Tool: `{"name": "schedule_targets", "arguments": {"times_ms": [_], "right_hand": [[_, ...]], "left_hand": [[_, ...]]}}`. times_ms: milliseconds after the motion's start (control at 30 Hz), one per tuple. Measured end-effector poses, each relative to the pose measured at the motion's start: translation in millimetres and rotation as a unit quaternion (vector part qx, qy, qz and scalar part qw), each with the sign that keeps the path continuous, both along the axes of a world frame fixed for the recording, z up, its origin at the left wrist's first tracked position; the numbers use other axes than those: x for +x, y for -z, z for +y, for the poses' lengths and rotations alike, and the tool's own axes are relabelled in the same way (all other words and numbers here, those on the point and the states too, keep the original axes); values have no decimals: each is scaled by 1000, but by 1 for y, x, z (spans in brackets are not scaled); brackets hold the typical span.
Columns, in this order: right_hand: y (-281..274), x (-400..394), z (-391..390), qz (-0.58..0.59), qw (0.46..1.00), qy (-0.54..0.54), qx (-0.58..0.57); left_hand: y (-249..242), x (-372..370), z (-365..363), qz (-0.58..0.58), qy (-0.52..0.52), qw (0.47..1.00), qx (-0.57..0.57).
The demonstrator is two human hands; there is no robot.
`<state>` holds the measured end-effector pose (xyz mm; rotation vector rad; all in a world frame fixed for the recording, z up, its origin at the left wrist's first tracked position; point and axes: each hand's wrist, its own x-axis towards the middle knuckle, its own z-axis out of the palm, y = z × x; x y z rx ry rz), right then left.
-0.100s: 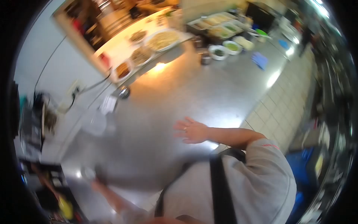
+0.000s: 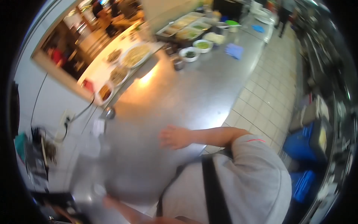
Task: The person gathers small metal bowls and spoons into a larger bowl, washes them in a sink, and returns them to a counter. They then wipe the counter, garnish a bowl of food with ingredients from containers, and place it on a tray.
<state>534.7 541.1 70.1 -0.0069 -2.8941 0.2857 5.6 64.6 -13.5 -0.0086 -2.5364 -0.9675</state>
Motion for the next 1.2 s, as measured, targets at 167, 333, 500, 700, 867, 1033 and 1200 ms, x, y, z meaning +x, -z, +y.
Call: {"name": "schedule_targets", "arguments": {"times_ms": [167, 333, 500, 700, 867, 1033, 1200], "right_hand": [[-4, 71, -44, -102, 992, 29, -64], [-25, 257, -54, -23, 930, 125, -346], [-23, 481, -57, 187, 772, 336, -506], [-23, 691, -124, 365, 501, 489, -613], [-15, 815, -197, 588, 234, 564, -530], [-6, 936, -232, 743, 97, 552, -367], [-40, 1025, -257, 755, 64, 592, -275]], "left_hand": [[34, 154, 120, -51, 208, 977, -15], [-18, 493, 260, -116, 515, 849, -26], [-102, 789, 388, -357, 725, 582, 91], [-100, 999, 442, -467, 826, 315, -24], [-91, 1145, 475, -531, 823, 147, -138], [-39, 1279, 528, -275, 901, 31, -333], [-49, 1426, 538, -413, 820, -81, -387]]}}
